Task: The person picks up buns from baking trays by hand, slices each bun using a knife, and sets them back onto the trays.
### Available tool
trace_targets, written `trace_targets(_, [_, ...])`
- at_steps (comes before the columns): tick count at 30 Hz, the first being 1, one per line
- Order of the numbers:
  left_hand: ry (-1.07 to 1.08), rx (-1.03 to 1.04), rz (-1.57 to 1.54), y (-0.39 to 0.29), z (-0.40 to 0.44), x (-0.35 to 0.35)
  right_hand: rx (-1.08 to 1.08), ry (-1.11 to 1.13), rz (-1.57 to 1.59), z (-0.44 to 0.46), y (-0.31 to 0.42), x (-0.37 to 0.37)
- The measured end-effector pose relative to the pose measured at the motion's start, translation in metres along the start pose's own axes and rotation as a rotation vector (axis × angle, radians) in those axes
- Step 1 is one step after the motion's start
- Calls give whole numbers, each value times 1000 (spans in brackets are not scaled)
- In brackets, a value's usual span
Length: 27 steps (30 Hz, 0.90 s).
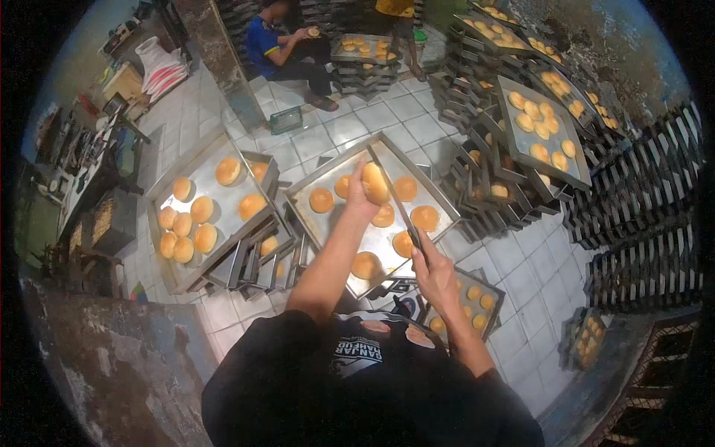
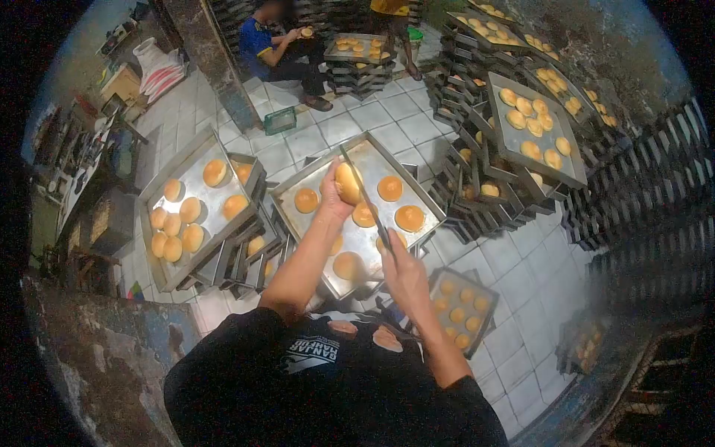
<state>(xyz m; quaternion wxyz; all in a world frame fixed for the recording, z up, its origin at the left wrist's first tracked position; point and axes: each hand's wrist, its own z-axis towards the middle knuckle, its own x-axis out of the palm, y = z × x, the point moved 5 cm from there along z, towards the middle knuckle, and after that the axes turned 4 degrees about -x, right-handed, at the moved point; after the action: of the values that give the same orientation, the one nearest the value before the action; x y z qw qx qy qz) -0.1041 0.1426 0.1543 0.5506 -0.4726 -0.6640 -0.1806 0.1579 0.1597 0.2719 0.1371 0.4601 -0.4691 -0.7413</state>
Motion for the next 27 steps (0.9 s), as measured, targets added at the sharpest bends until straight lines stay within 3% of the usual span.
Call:
trace_targets(3, [13, 83, 111, -16, -11, 9, 44, 32, 11, -15, 0, -2])
trace_targets(7, [-19, 6, 193, 21, -16, 4, 145, 66, 83, 10, 2, 1])
trace_targets(13, [-40, 64, 79, 6, -12, -9, 34, 81, 8, 5, -1, -4])
trace_targets(19, [-87, 18, 103, 21, -24, -13, 233, 178, 59, -6, -4, 1])
trace_targets(24, [-102, -7, 116, 39, -12, -23, -53, 21, 64, 28, -31, 21])
trace_targets(27, [-141, 39, 137, 18, -10, -28, 122, 159, 0, 3, -23, 4])
